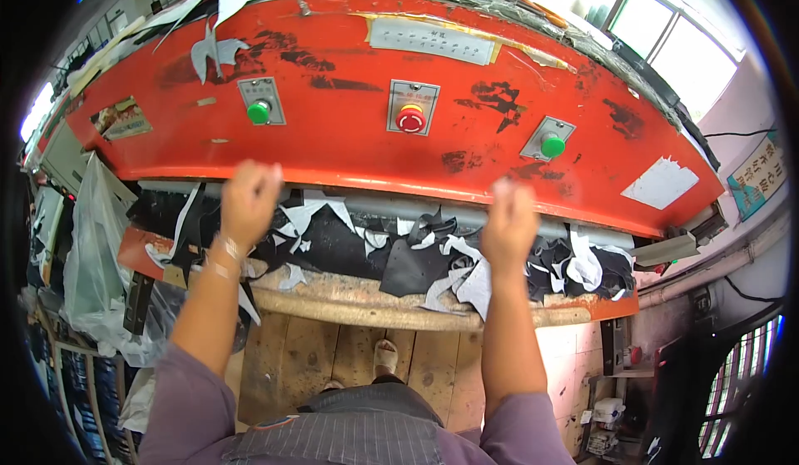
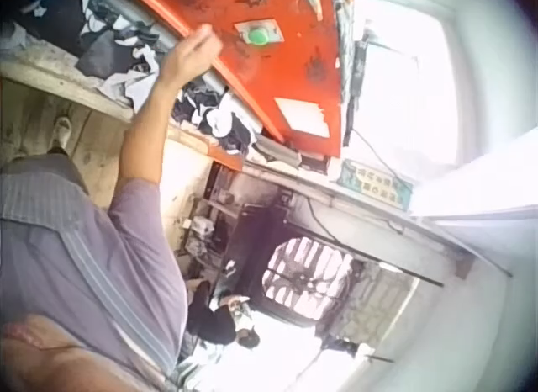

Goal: Operating a hydraulic press and using metal dies to cut shoe components from a sheet of leather.

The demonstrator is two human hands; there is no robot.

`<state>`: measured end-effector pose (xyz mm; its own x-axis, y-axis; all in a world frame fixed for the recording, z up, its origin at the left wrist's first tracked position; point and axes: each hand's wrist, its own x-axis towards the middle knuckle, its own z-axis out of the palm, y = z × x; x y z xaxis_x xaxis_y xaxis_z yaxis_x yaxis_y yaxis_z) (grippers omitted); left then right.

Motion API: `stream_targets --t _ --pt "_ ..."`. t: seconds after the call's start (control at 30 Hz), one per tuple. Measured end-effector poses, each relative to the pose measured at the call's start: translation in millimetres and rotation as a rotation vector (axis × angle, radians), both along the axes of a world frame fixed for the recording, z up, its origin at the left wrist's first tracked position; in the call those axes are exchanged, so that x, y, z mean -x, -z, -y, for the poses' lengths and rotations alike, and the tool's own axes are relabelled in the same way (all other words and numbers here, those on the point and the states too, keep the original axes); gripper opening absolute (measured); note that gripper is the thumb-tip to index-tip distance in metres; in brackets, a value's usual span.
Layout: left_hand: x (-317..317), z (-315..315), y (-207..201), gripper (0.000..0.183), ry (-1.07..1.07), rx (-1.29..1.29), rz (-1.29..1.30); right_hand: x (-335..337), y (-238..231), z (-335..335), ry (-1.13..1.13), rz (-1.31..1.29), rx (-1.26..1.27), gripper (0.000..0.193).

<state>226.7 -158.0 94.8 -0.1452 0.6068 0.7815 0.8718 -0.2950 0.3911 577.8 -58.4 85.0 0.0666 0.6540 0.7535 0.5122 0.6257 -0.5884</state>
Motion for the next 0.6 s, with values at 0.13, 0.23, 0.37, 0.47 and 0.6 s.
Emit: stream_targets --t 0.13,0.23,0.37,0.47,0.6 --pt "39 -51 -51 0.030 -0.027 -0.088 -0.189 -34 -55 -49 0.149 -0.140 -0.091 0.036" --pt "6 -32 -46 0.030 0.102 0.147 -0.082 -56 -52 -39 -0.023 -0.154 0.100 0.029" --pt "-46 56 47 0.028 0.273 0.653 0.066 -33 62 51 -0.330 -0.009 0.496 0.025" --pt "-55 118 118 0.029 0.325 0.663 -0.063 33 49 168 -0.428 0.745 0.517 0.043" --pt "-91 121 123 0.025 0.162 0.513 -0.094 49 89 165 -0.257 0.897 0.387 0.046"
